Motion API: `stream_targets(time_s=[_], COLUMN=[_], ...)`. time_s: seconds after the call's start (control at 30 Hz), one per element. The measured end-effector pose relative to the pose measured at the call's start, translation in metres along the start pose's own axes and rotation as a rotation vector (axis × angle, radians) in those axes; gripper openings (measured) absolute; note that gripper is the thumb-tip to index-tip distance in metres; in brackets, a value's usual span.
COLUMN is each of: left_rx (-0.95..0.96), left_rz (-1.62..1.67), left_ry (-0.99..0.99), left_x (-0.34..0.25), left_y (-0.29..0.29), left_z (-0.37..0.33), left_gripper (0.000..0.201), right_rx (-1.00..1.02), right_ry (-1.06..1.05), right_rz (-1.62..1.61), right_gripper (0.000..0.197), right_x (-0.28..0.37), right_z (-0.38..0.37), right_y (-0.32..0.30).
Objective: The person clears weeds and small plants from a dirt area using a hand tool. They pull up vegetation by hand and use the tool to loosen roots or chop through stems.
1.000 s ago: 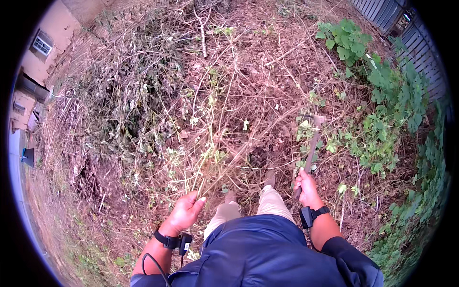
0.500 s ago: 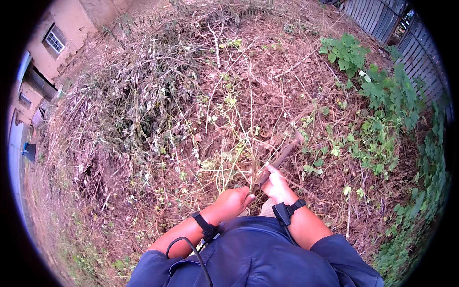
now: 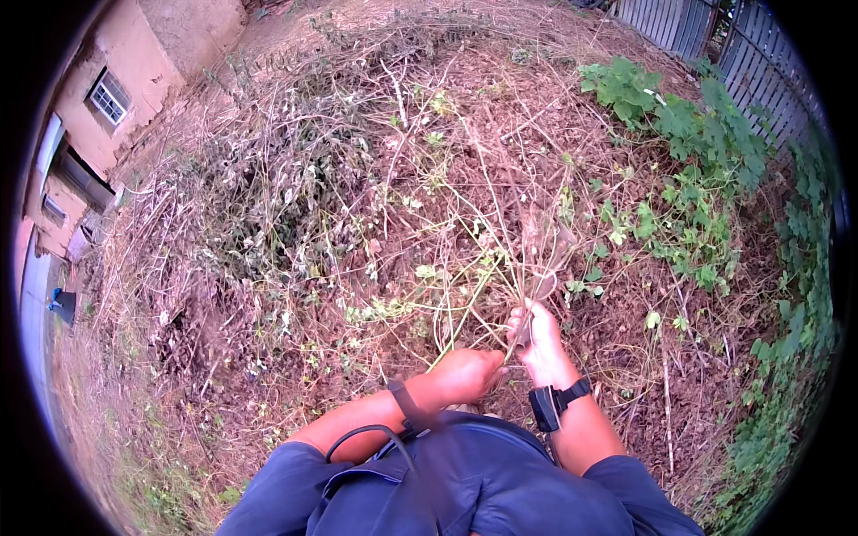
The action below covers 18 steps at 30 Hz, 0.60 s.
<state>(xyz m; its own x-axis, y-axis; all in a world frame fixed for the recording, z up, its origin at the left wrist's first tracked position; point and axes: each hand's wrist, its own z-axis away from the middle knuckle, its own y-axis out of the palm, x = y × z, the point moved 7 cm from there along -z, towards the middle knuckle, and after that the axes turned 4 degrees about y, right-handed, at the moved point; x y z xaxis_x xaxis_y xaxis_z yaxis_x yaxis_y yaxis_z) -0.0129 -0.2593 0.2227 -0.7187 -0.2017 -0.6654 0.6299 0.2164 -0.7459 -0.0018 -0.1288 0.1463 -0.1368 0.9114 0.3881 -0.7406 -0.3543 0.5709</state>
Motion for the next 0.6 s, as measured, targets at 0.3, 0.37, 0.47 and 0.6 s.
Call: stream_targets(time_s=[0.3,0.37,0.47,0.6], left_rx=[0.435,0.408,0.288,0.189], left_rz=[0.056,0.057,0.052,-0.070], left_ry=[0.190,0.211,0.258,0.314], left_x=[-0.092,-0.094,-0.095,-0.070], left_y=[0.049,0.049,0.035,0.011], left_z=[0.080,0.091,0.092,0.110], left_gripper=[0.021,0.019,0.023,0.026], right_rx=[-0.035,-0.020,-0.080,-0.142], right_ry=[-0.032,-0.104,-0.171,-0.256], right_rz=[-0.012,-0.023,-0.069,-0.016], right_gripper=[0.020,0.020,0.022,0.018], right_x=[-0.068,-0.077,-0.072,-0.088], right_z=[0.139,0.156,0.163,0.178], right_y=[-0.102,-0.110,-0.124,-0.127])
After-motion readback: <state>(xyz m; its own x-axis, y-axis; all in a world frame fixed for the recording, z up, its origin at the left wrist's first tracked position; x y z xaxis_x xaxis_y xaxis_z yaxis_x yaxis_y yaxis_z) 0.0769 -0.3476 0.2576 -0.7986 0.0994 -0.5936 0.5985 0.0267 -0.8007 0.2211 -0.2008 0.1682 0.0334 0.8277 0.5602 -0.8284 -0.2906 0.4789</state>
